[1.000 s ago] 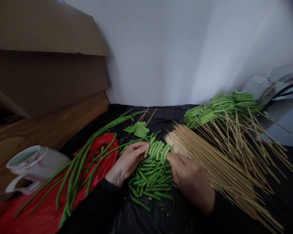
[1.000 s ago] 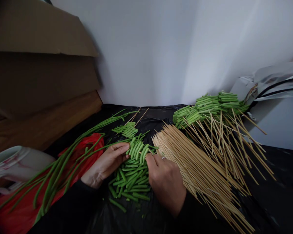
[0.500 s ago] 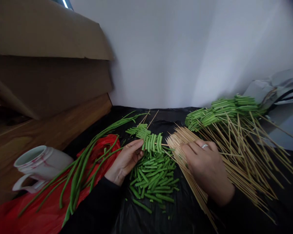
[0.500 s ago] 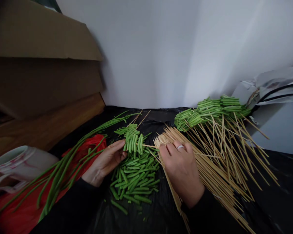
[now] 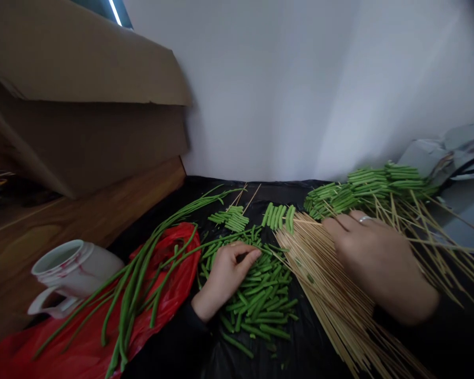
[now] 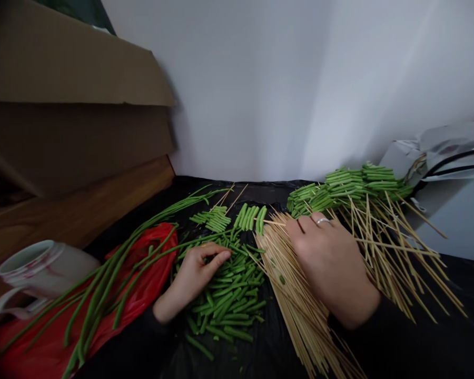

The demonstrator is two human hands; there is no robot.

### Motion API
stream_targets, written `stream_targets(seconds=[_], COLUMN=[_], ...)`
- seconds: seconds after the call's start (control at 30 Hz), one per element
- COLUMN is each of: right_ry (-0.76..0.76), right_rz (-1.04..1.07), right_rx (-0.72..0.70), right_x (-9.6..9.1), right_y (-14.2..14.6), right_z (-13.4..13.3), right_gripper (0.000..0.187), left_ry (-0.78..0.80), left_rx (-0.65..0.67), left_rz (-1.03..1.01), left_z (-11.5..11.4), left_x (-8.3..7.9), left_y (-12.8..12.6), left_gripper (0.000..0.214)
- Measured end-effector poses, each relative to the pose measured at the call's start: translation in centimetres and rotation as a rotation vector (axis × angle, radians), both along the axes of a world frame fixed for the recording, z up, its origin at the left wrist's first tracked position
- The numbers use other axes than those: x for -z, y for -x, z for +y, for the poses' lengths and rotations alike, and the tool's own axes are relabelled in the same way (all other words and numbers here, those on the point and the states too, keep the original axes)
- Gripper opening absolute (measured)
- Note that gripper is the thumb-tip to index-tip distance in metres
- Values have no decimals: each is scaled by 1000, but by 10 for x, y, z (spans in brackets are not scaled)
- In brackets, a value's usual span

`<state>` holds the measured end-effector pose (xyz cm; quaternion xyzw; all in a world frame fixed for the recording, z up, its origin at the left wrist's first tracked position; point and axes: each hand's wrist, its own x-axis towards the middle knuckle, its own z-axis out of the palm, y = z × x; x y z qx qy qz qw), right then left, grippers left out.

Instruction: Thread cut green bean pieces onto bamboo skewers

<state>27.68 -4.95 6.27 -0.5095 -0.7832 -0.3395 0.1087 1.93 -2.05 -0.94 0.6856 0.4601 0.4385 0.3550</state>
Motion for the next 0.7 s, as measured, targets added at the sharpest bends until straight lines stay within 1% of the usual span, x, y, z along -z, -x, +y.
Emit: stream_targets(seconds=[0.07, 0.13, 0.3, 0.5, 0.7], right_ry=[7, 30, 85, 164, 278], right_rz=[-33, -60, -72, -94, -132], right_rx=[10, -14, -76, -175, -232], right_x=[-7, -11, -10, 6, 33], right_y=[10, 23, 56, 90, 122], right_z=[12, 28, 74, 126, 159], right_gripper=[13, 12, 13, 19, 22], left_ry=[-68, -100, -151, -239, -275], left_rx=[34, 57, 58, 41, 34], left_rz=[76, 120, 168, 377, 468], left_z=[-2, -2, -1, -1, -2], left_x=[0, 0, -1, 0, 0], left_y=[1, 2, 4, 4, 4], left_gripper=[15, 16, 17, 28, 30])
